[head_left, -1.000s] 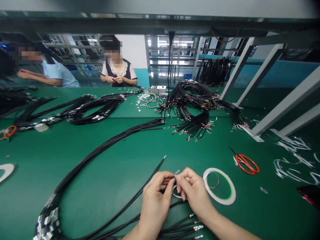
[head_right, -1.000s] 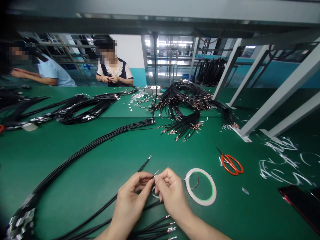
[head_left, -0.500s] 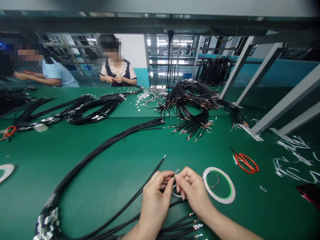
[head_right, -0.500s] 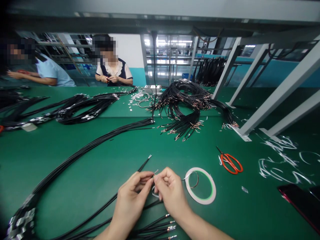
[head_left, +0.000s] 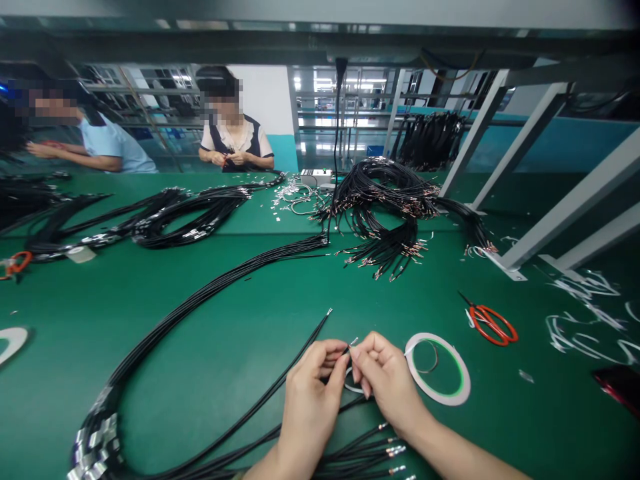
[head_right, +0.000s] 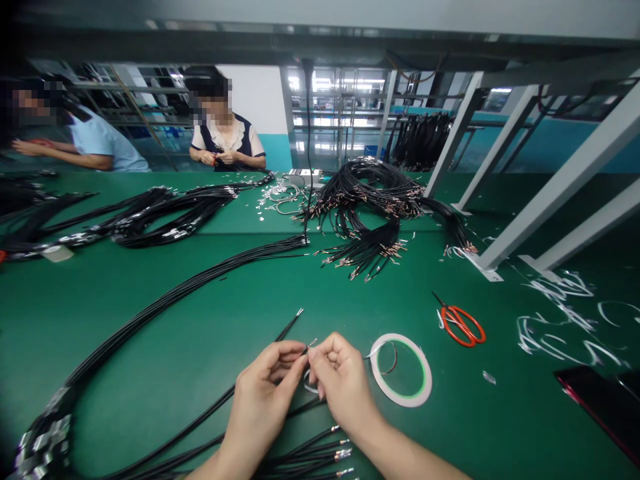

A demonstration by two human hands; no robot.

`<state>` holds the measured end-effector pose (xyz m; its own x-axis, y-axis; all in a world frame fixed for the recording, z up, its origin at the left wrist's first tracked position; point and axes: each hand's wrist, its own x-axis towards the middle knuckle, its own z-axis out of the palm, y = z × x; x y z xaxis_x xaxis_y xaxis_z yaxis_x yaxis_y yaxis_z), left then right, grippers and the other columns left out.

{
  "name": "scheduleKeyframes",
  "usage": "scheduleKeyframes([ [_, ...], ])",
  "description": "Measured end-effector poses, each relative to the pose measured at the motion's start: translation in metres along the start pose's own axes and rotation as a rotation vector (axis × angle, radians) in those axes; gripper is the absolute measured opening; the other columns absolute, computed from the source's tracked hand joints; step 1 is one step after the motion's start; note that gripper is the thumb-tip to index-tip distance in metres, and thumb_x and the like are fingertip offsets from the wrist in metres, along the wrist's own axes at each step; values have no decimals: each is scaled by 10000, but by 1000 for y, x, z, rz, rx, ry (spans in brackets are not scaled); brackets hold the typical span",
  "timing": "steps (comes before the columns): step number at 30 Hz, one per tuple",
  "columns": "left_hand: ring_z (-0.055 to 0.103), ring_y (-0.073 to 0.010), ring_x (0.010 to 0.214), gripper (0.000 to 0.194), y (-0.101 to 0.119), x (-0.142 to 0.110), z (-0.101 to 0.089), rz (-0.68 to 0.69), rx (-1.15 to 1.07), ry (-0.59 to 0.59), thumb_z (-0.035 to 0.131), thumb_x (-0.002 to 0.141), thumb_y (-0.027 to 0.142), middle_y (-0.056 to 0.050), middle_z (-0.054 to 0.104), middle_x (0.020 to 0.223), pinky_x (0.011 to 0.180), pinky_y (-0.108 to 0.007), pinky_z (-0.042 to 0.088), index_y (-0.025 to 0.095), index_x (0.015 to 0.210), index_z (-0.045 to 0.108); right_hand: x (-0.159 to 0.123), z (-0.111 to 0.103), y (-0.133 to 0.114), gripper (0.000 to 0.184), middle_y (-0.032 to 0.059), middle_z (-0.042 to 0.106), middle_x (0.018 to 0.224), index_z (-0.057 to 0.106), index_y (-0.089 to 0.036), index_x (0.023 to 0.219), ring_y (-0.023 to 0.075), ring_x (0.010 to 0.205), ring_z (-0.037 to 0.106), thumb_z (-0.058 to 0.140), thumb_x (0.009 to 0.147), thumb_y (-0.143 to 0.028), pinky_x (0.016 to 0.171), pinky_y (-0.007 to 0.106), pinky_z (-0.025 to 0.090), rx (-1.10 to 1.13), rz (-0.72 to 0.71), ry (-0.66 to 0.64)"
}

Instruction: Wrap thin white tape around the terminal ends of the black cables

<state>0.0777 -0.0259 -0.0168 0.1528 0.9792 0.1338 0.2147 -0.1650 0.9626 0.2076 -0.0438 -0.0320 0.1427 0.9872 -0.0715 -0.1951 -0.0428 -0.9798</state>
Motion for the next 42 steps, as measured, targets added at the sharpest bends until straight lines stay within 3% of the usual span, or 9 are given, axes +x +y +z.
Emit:
scheduleKeyframes([
  [31,680,-151,695,136,0,0,0,41,20,-42,584,837,205,-20,647,812,619,-232,572,195,924,689,0,1,0,284,-55,551,534,508,-172,707,41,382,402,606,872,-381,393,154,300,-22,7,0],
  [38,680,-163,703,147,1,2,0,-45,-26,-49,592,832,240,-38,647,837,624,-248,560,179,919,693,2,1,-2,293,-59,538,526,526,-162,714,37,376,391,619,856,-401,381,151,289,-39,23,15],
  [42,681,-166,687,169,0,6,2,-210,-177,-53,643,790,265,-58,673,805,614,-249,561,141,897,684,1,2,-1,305,-59,533,528,531,-160,716,37,380,392,622,849,-419,375,148,284,-48,28,15],
])
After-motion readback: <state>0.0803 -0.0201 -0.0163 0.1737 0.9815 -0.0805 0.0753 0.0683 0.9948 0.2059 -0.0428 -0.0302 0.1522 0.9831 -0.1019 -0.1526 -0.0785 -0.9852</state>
